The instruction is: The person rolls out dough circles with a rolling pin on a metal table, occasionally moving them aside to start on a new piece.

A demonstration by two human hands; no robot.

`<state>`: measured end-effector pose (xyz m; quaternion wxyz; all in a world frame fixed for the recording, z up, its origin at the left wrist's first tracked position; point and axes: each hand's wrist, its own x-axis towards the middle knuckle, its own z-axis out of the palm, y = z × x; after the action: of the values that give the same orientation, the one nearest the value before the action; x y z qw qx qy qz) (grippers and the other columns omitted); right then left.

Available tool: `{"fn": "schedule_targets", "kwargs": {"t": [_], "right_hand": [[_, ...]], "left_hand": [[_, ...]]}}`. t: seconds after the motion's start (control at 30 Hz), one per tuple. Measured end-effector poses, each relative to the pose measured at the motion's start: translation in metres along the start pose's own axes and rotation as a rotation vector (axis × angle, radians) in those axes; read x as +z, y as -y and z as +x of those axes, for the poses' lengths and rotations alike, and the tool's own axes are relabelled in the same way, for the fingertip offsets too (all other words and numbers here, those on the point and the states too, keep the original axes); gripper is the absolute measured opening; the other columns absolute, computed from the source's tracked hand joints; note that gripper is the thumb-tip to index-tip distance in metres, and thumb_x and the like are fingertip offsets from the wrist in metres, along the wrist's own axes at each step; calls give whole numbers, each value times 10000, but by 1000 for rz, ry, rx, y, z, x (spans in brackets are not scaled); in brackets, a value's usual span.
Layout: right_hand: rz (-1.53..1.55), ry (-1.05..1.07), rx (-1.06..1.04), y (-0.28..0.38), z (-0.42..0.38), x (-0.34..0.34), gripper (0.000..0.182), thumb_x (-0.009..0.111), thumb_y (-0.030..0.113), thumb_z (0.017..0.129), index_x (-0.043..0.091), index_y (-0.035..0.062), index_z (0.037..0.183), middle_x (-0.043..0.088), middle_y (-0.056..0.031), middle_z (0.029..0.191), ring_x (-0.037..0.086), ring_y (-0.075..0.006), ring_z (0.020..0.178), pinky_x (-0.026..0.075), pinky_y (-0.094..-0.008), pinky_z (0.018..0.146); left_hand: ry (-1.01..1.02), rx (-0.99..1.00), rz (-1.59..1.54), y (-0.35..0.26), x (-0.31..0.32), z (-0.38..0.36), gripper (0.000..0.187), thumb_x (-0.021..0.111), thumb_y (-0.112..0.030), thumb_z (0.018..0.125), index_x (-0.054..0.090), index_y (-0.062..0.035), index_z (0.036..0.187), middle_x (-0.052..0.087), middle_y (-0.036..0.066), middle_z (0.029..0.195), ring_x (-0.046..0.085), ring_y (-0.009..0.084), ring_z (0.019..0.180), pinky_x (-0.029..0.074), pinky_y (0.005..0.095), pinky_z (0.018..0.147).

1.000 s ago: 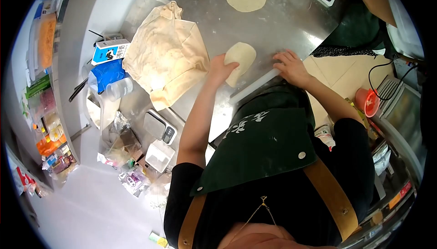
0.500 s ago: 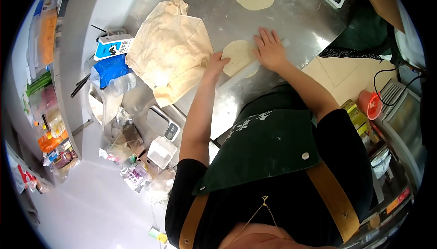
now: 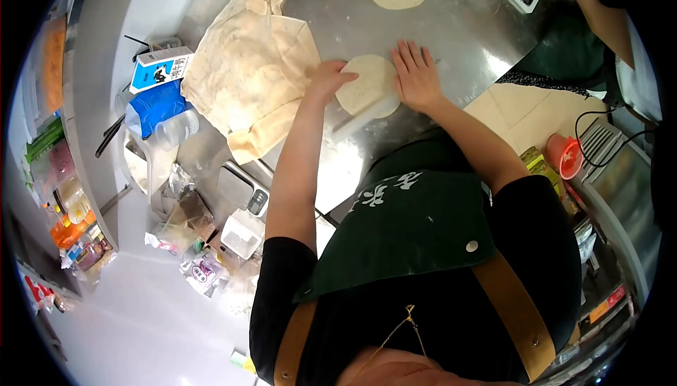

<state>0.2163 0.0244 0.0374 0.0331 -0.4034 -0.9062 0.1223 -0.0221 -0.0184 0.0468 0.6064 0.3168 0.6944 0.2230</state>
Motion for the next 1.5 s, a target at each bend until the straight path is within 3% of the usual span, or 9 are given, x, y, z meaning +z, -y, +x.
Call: {"fn": "schedule_targets", "kwargs": {"t": [0.17, 0.3, 0.4, 0.6, 0.7, 0.9, 1.0, 1.3, 1.5], "right_hand": [[-10, -172, -58, 9, 74, 7, 596, 462, 352, 926, 339, 9, 1398, 290, -192, 1488, 266, -340, 1381, 183, -494, 1129], [96, -149, -110, -5, 24, 8, 599, 538, 340, 884, 391, 8, 1360, 326, -189, 1464, 301, -339, 1359, 231, -484, 1113], [199, -134, -252, -22, -35, -7, 586, 686, 267, 766, 494, 31, 1266, 384, -174, 1422, 344, -321, 1333, 281, -477, 1093], [215, 6, -365, -66, -75, -23, 406, 765, 173, 632, 599, 114, 999, 521, -101, 1195, 458, -289, 1192, 318, -466, 1067], [191, -30, -338, -68, -77, -56, 374, 766, 169, 610, 599, 120, 941, 534, -77, 1112, 484, -277, 1127, 329, -455, 1058], [137, 22, -403, -61, -40, -47, 354, 753, 185, 639, 591, 103, 943, 531, -80, 1107, 488, -283, 1116, 333, -455, 1056], [147, 7, -446, -47, -16, -47, 342, 746, 229, 679, 594, 80, 947, 538, -90, 1096, 489, -289, 1102, 320, -456, 1061], [73, -270, -128, -14, -21, -4, 437, 558, 277, 852, 530, 23, 1206, 433, -181, 1383, 398, -328, 1290, 285, -516, 1070], [-29, -108, -9, -3, 40, -5, 526, 482, 302, 888, 439, 30, 1336, 347, -161, 1463, 313, -325, 1353, 242, -514, 1100]], "left_hand": [[19, 109, 239, 15, 1, 15, 318, 739, -171, 711, 695, 8, 970, 683, 120, 825, 631, 199, 738, 478, 318, 678], [-3, 119, 363, 2, 6, 8, 309, 733, -194, 705, 698, -37, 969, 677, 174, 856, 651, 289, 786, 489, 380, 711], [-324, 353, 830, -16, 29, -23, 243, 706, -182, 748, 663, 11, 889, 663, 183, 785, 644, 316, 740, 491, 392, 678], [-235, 317, 675, -52, 55, -86, 227, 666, -188, 773, 663, -30, 936, 668, 185, 889, 631, 369, 857, 485, 435, 726], [-243, 244, 166, -51, 48, -91, 219, 672, -161, 756, 652, -15, 918, 661, 193, 866, 627, 372, 838, 483, 427, 713], [-273, 177, 587, 11, 20, -34, 292, 676, -137, 739, 651, -24, 1007, 658, 201, 870, 637, 352, 828, 485, 410, 702], [-240, 205, 558, 14, 14, -32, 294, 666, -122, 740, 645, -28, 1018, 653, 186, 835, 630, 329, 777, 478, 403, 686], [-147, 211, 148, 24, 4, -14, 272, 637, -73, 780, 650, 23, 1034, 635, 86, 777, 553, 147, 685, 444, 297, 628], [-125, 188, 6, 22, 4, -6, 253, 639, -75, 786, 660, 34, 1014, 640, 62, 773, 551, 128, 692, 444, 287, 627]]}}
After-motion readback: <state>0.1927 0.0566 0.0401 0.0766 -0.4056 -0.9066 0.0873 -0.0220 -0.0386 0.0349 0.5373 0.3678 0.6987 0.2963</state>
